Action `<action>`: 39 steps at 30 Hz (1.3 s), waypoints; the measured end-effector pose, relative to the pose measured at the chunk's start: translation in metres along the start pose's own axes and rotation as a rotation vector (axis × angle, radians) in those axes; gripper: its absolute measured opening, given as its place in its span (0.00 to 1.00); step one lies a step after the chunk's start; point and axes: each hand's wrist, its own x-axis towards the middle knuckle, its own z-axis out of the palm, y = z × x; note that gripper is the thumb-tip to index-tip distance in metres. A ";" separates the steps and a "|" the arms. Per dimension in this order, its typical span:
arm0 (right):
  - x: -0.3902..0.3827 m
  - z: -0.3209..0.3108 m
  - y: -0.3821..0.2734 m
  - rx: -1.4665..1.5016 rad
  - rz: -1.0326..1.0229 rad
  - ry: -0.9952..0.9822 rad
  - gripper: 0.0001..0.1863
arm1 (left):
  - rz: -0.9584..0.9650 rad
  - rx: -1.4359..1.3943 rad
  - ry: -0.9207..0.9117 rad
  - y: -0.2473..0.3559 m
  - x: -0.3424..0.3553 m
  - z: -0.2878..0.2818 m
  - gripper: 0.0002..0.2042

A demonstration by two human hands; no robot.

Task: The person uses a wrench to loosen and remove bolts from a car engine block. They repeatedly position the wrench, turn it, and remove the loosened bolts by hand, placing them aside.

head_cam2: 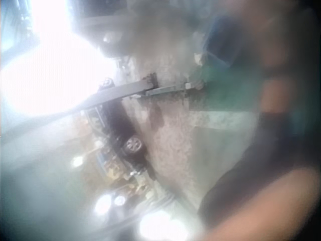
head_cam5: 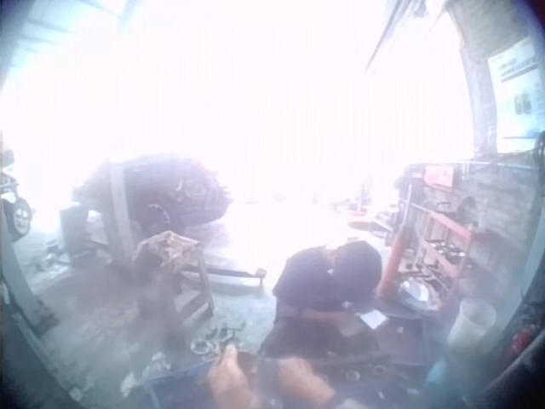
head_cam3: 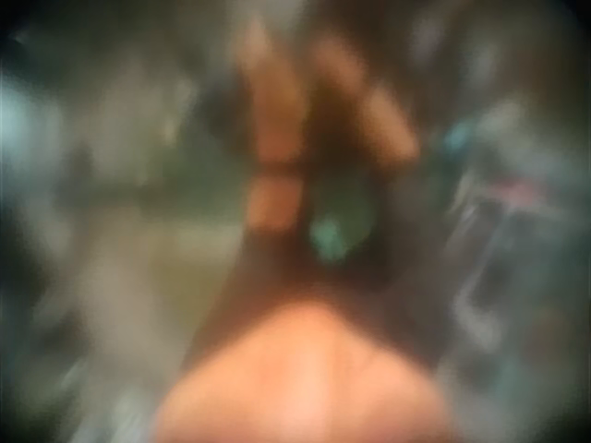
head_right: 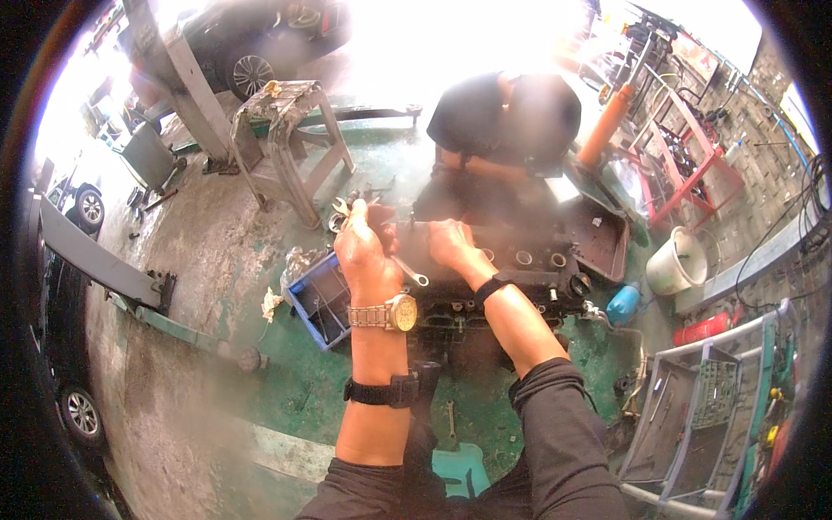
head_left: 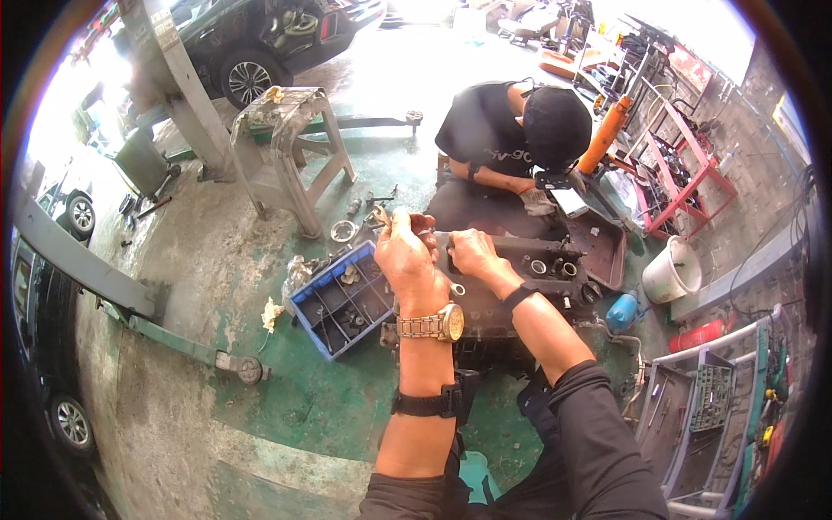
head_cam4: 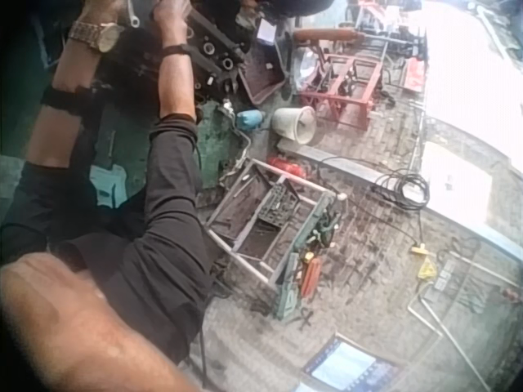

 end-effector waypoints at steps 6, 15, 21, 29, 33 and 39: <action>-0.002 0.009 0.001 0.053 0.087 0.064 0.13 | 0.008 0.005 -0.005 0.000 -0.002 0.001 0.14; 0.002 -0.001 -0.004 -0.072 -0.039 -0.005 0.13 | -0.005 0.001 0.014 0.005 -0.003 0.001 0.14; 0.000 -0.008 -0.010 -0.069 0.004 -0.028 0.13 | -0.011 -0.014 0.023 0.009 -0.006 0.003 0.12; 0.000 0.004 0.001 -0.070 0.019 0.015 0.12 | -0.005 -0.008 -0.011 0.004 -0.003 0.001 0.14; 0.002 0.008 0.003 -0.090 -0.035 -0.012 0.10 | -0.022 -0.010 0.008 0.003 -0.003 0.000 0.14; 0.005 0.007 0.009 -0.062 -0.134 0.002 0.09 | 0.010 0.016 -0.007 0.003 -0.003 0.000 0.15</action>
